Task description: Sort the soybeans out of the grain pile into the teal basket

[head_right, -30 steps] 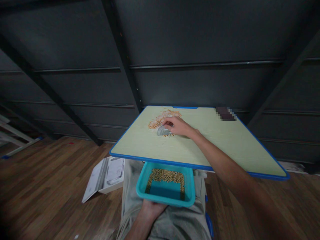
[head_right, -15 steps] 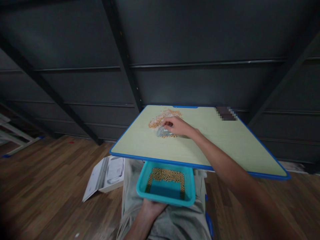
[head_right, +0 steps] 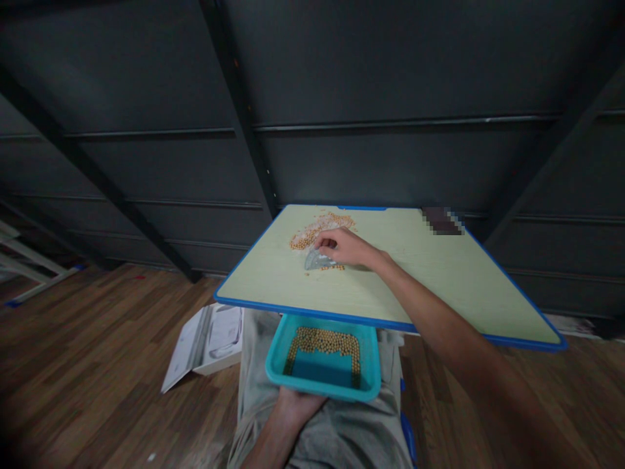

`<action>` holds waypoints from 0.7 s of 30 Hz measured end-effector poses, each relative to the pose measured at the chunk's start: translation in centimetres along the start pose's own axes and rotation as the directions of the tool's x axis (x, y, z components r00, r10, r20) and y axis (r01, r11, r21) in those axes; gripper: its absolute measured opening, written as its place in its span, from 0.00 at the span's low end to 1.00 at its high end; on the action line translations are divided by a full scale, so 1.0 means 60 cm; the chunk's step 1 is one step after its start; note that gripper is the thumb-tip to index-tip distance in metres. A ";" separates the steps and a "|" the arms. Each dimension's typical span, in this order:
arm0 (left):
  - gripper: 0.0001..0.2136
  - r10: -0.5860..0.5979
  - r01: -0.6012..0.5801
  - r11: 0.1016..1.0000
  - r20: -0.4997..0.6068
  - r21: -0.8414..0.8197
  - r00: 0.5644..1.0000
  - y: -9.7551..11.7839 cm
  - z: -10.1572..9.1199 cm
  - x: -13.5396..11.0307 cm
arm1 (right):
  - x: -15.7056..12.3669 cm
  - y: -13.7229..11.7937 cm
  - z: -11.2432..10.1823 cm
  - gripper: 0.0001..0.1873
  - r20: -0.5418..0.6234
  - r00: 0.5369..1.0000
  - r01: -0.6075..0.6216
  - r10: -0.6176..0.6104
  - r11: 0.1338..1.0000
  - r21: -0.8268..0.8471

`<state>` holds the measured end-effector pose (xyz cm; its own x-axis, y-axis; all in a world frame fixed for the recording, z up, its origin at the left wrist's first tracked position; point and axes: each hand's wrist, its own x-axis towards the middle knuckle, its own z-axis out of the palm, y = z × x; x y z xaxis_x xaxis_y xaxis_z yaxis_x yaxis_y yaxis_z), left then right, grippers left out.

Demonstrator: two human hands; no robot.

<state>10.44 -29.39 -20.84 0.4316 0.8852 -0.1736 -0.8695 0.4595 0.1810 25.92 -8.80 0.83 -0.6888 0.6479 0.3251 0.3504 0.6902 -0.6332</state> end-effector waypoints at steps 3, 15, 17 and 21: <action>0.20 0.022 -0.022 1.000 0.007 0.006 1.000 0.000 0.005 0.000 | 0.000 -0.005 0.000 0.07 0.016 1.000 0.005 -0.005 1.000 0.002; 0.20 0.039 -0.038 0.999 0.010 -0.021 0.999 0.002 0.020 0.001 | 0.001 -0.020 0.020 0.13 0.033 0.999 0.009 -0.011 0.998 0.068; 0.21 0.083 -0.083 0.996 0.021 -0.026 0.996 0.004 0.015 0.002 | 0.002 -0.023 0.025 0.13 0.036 0.999 0.020 -0.022 0.998 0.063; 0.22 0.160 -0.159 0.987 0.051 -0.037 0.986 0.009 0.013 -0.001 | 0.004 -0.029 0.032 0.13 0.054 0.997 0.056 -0.059 0.997 0.043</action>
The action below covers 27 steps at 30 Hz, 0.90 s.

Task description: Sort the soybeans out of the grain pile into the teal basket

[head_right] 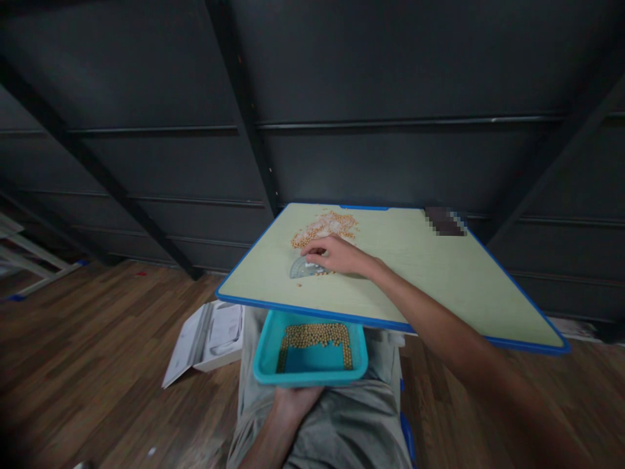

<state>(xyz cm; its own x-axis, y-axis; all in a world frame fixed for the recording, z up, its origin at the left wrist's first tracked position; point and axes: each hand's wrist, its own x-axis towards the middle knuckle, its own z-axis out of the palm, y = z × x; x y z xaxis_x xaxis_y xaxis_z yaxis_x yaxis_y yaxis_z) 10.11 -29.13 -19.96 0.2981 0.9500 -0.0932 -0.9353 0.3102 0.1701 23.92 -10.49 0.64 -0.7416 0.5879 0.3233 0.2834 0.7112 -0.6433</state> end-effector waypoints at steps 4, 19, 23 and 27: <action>0.22 0.022 -0.023 0.999 -0.039 -0.025 0.999 0.000 0.017 -0.003 | 0.001 -0.010 0.007 0.13 0.032 0.999 0.008 -0.007 1.000 -0.012; 0.23 -0.023 0.022 0.999 -0.016 -0.030 1.000 -0.004 0.018 -0.003 | -0.009 -0.037 0.018 0.15 0.267 0.961 -0.133 0.077 0.971 0.200; 0.24 -0.047 0.048 0.999 0.026 -0.026 0.999 -0.006 0.009 -0.002 | -0.009 -0.039 0.017 0.17 0.288 0.955 -0.149 0.072 0.956 0.254; 0.23 -0.035 0.035 0.999 0.025 -0.013 0.999 -0.009 0.016 -0.003 | -0.009 -0.039 0.017 0.16 0.301 0.949 -0.185 0.096 0.942 0.281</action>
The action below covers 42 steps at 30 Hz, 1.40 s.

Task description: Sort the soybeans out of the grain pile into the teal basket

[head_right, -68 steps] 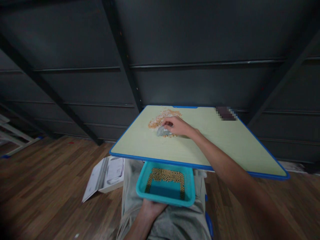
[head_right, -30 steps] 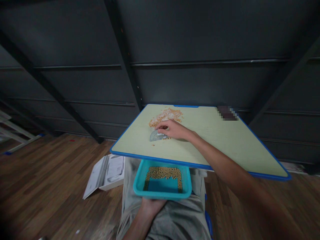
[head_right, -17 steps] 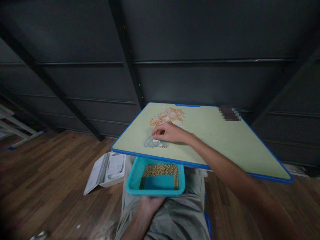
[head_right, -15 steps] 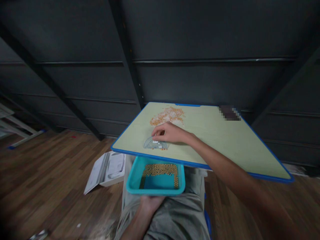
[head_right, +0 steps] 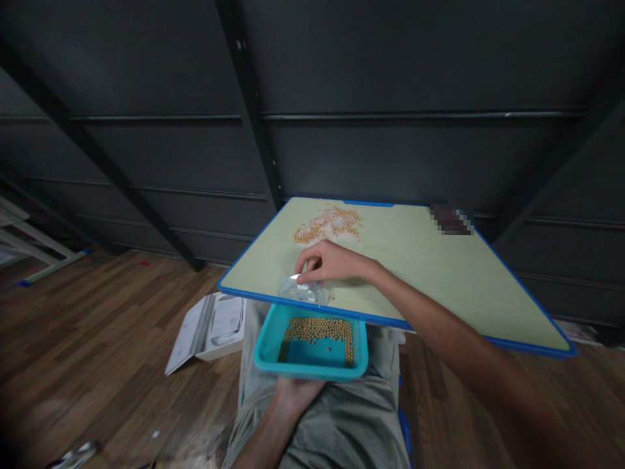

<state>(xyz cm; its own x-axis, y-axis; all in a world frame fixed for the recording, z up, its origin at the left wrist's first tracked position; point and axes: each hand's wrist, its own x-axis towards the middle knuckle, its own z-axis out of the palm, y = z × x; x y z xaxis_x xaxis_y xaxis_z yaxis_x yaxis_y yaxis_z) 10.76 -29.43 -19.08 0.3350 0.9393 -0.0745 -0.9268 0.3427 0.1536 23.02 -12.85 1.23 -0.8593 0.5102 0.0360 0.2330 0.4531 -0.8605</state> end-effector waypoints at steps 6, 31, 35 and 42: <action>0.20 -0.002 0.003 1.000 -0.075 0.024 0.997 -0.001 0.021 -0.003 | 0.000 -0.003 -0.002 0.13 -0.047 0.999 0.010 -0.011 1.000 -0.022; 0.23 -0.015 0.015 1.000 -0.054 0.012 0.998 -0.005 0.018 0.001 | -0.005 0.006 -0.035 0.09 -0.139 0.989 0.029 -0.049 0.990 -0.139; 0.23 -0.029 0.029 1.000 -0.018 0.001 0.999 -0.002 0.004 0.002 | -0.014 0.003 -0.040 0.10 -0.007 0.999 -0.038 0.038 0.997 -0.060; 0.21 -0.078 0.079 0.997 -0.049 0.001 0.996 0.001 0.008 0.001 | -0.015 -0.005 -0.024 0.14 0.143 0.984 -0.119 0.107 0.990 0.076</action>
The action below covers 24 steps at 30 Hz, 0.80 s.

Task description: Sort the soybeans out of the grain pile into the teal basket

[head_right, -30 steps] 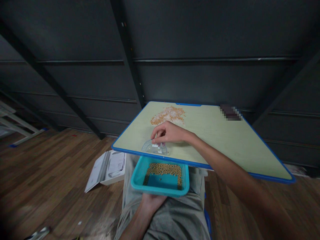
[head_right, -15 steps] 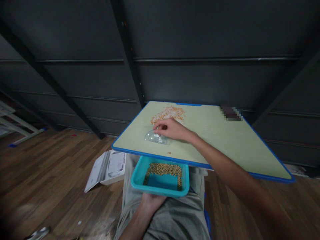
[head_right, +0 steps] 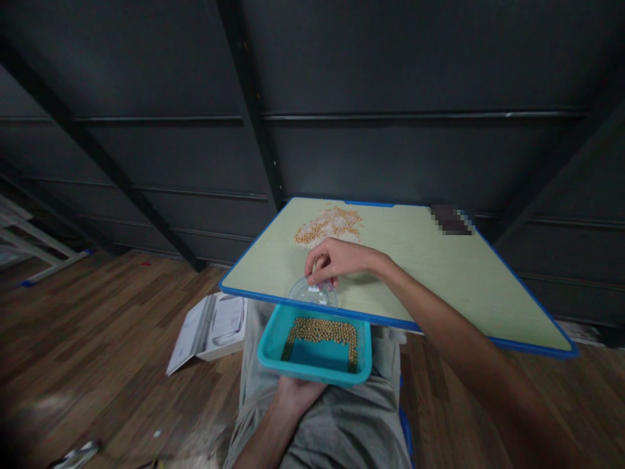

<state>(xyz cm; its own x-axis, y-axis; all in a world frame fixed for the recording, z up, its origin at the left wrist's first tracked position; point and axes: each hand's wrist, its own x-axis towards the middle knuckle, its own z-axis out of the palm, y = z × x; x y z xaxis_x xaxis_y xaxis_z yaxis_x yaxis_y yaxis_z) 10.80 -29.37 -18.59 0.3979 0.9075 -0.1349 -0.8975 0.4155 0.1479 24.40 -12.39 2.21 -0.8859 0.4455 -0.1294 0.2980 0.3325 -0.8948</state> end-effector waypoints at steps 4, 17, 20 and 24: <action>0.22 0.038 -0.038 0.999 -0.018 0.004 0.999 -0.002 0.011 0.000 | 0.001 0.002 -0.022 0.14 -0.242 0.963 0.092 -0.117 0.990 -0.109; 0.25 0.039 -0.038 0.999 0.079 -0.004 0.996 -0.005 0.005 0.005 | -0.089 0.084 -0.068 0.13 -0.638 0.695 -0.063 -0.331 0.856 -0.513; 0.24 0.038 -0.039 0.999 0.044 0.017 0.998 -0.003 0.007 0.004 | -0.086 0.090 -0.061 0.13 -0.640 0.697 -0.050 -0.323 0.869 -0.493; 0.22 0.025 -0.025 0.998 0.014 0.053 1.000 0.000 0.004 -0.001 | -0.076 0.083 -0.050 0.13 -0.606 0.733 -0.017 -0.308 0.883 -0.469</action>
<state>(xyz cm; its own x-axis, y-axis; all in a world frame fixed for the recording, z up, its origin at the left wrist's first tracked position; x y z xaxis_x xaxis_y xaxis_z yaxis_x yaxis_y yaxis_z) 10.84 -29.42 -18.35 0.3783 0.9182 -0.1177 -0.8958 0.3952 0.2034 31.00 -10.27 -0.35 -0.5261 0.7281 0.4395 0.4446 0.6760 -0.5876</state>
